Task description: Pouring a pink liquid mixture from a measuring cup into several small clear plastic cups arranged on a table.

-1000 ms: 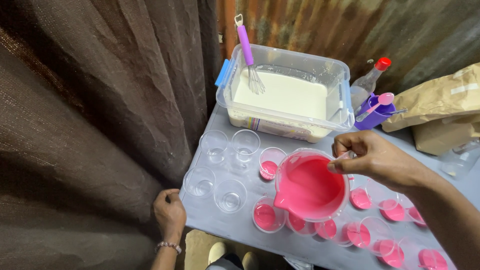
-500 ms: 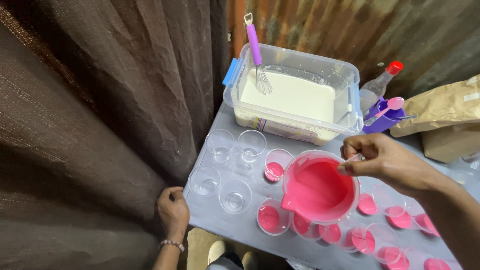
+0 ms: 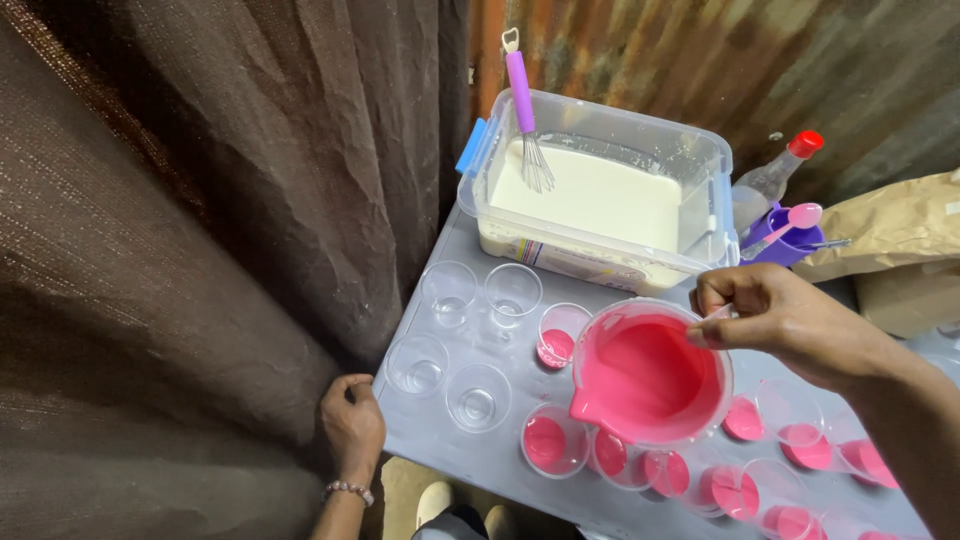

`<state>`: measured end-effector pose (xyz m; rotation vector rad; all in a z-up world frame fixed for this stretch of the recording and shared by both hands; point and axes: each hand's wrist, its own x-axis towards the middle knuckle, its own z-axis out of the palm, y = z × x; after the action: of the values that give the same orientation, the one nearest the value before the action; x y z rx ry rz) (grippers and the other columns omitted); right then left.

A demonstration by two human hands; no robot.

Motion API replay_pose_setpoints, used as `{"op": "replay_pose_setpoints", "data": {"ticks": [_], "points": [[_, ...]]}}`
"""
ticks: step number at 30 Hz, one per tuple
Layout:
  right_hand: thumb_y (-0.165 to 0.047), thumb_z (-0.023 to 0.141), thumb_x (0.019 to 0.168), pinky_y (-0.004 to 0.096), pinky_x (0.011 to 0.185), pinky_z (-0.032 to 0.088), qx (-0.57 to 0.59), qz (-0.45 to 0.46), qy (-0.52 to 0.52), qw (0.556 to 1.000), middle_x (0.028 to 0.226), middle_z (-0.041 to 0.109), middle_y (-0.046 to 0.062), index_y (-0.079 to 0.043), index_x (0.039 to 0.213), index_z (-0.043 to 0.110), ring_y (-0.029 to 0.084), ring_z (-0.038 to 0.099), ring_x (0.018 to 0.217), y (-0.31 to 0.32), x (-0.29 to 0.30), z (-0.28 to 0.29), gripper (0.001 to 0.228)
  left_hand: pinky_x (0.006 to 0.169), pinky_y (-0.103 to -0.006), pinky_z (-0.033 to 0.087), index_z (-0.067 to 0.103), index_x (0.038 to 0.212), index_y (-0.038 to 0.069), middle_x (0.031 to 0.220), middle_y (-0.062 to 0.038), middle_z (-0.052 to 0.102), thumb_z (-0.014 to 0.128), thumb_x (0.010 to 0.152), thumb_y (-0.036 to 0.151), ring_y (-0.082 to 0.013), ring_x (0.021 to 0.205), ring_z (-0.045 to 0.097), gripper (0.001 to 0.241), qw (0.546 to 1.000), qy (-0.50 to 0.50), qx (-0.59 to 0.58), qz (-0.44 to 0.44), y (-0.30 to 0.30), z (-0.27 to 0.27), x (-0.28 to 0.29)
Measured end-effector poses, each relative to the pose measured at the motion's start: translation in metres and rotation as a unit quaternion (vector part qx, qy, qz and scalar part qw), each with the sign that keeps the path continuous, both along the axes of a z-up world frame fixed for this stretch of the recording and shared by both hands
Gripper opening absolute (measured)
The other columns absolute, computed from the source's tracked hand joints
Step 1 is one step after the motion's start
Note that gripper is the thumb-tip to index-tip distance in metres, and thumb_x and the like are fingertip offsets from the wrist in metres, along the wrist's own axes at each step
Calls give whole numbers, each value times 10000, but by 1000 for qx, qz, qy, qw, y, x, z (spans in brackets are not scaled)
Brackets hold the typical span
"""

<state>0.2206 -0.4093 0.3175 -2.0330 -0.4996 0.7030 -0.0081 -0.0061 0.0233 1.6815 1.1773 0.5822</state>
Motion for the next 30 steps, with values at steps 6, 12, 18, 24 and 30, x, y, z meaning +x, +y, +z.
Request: {"op": "replay_pose_setpoints", "data": {"ticks": [6,12,18,24,30], "points": [[17,866,828,365,631,279,31,8,7,999,713,475,34,-67,730,519,159,400,679,3,12,-9,370,1065,-508,556,859,1027,58,1152,-152,862,543,970,153,-378,1160,754,335,1000,13,-9,-6,0,5,-2],[-35,863,842,387,648,297,10,4,-8,1000,722,480,36,-70,740,538,174,422,691,30,4,3,342,1045,-503,566,853,1052,48,1155,-150,861,537,971,165,-367,1139,759,347,1000,14,-16,-4,-1,8,-1],[-9,854,814,380,629,281,13,15,-1,1000,694,492,40,-53,702,548,163,422,676,56,5,0,329,984,-503,587,860,1041,68,1139,-137,863,543,975,154,-360,1098,767,335,999,15,-31,8,0,4,1],[-57,902,884,384,598,276,-55,20,-26,998,680,508,55,-38,737,609,172,405,651,93,-7,10,328,1011,-479,577,859,1018,73,1103,-120,871,550,966,159,-342,1086,778,324,1000,5,-4,9,3,-4,1],[-131,890,913,394,558,257,-110,41,-61,991,678,425,29,-71,738,540,166,349,634,117,-17,20,396,1013,-489,589,864,1040,67,1133,-137,874,554,972,146,-355,1111,782,327,1000,4,-21,10,2,3,1]]}}
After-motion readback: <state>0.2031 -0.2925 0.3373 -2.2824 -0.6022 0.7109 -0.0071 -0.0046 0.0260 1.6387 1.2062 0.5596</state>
